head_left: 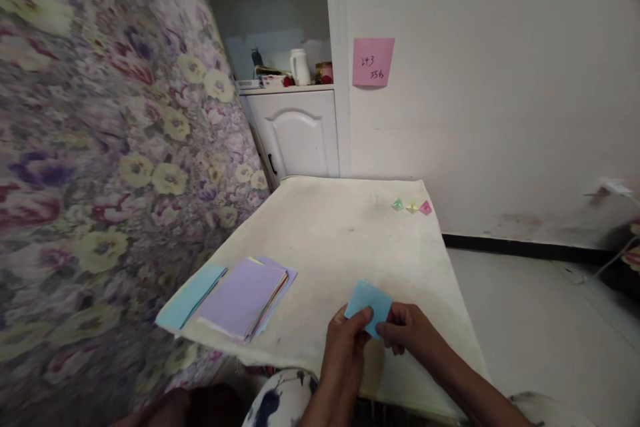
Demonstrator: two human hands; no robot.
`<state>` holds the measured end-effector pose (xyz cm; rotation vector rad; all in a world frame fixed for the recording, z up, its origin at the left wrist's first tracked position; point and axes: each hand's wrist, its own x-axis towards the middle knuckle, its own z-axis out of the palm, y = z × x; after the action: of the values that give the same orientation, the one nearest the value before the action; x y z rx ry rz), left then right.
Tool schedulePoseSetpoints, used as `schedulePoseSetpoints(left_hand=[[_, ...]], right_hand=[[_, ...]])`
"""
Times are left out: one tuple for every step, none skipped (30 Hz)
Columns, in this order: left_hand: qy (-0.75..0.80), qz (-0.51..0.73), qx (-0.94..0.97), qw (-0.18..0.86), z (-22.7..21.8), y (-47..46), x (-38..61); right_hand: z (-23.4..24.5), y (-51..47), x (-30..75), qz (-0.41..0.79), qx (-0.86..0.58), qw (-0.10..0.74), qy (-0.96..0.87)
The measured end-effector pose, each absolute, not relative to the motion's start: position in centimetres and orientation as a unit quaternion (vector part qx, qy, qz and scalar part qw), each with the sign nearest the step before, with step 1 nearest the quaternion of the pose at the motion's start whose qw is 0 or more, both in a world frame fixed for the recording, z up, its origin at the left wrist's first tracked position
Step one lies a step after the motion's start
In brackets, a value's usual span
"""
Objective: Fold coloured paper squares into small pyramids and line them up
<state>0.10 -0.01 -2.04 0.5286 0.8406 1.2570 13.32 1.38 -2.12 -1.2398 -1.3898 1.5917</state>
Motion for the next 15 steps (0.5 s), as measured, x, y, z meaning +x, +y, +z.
schedulePoseSetpoints(left_hand=[[0.373,0.563,0.238,0.697,-2.07,0.01,0.05],[0.37,0.564,0.238,0.699,-2.1,0.05,-0.01],[0.368,0.564,0.237,0.7,-2.12,0.09,-0.09],[0.369,0.564,0.235,0.701,-2.14,0.13,-0.17],[0.372,0.564,0.233,0.7,-2.14,0.17,-0.25],[0.377,0.565,0.229,0.697,-2.12,0.19,-0.32],[0.383,0.567,0.225,0.694,-2.1,0.21,-0.35],[0.389,0.569,0.221,0.69,-2.09,0.21,-0.36],[0.394,0.571,0.218,0.686,-2.07,0.19,-0.34],[0.398,0.573,0.215,0.683,-2.07,0.16,-0.29],[0.4,0.575,0.213,0.681,-2.09,0.13,-0.24],[0.403,0.576,0.213,0.679,-2.11,0.09,-0.19],[0.405,0.576,0.215,0.677,-2.15,0.06,-0.14],[0.407,0.575,0.217,0.675,-2.18,0.04,-0.12],[0.41,0.575,0.22,0.673,-2.22,0.03,-0.11]], right_hand=[[-2.13,1.36,13.34,0.611,-0.477,0.338,-0.533],[-2.14,1.33,13.35,0.611,-0.478,0.338,-0.533],[-2.14,1.3,13.35,0.611,-0.48,0.337,-0.532],[-2.14,1.25,13.34,0.61,-0.483,0.333,-0.532],[-2.13,1.2,13.3,0.609,-0.485,0.331,-0.533],[-2.1,1.15,13.23,0.608,-0.482,0.333,-0.536],[-2.06,1.09,13.15,0.607,-0.474,0.338,-0.541],[-2.02,1.04,13.06,0.606,-0.462,0.346,-0.547],[-1.98,0.99,12.95,0.605,-0.45,0.355,-0.552],[-1.94,0.95,12.85,0.604,-0.441,0.363,-0.556],[-1.91,0.91,12.75,0.604,-0.437,0.367,-0.557],[-1.88,0.88,12.67,0.606,-0.437,0.366,-0.556],[-1.86,0.86,12.61,0.608,-0.438,0.364,-0.553],[-1.83,0.85,12.59,0.609,-0.438,0.365,-0.551],[-1.81,0.84,12.58,0.612,-0.435,0.365,-0.55]])
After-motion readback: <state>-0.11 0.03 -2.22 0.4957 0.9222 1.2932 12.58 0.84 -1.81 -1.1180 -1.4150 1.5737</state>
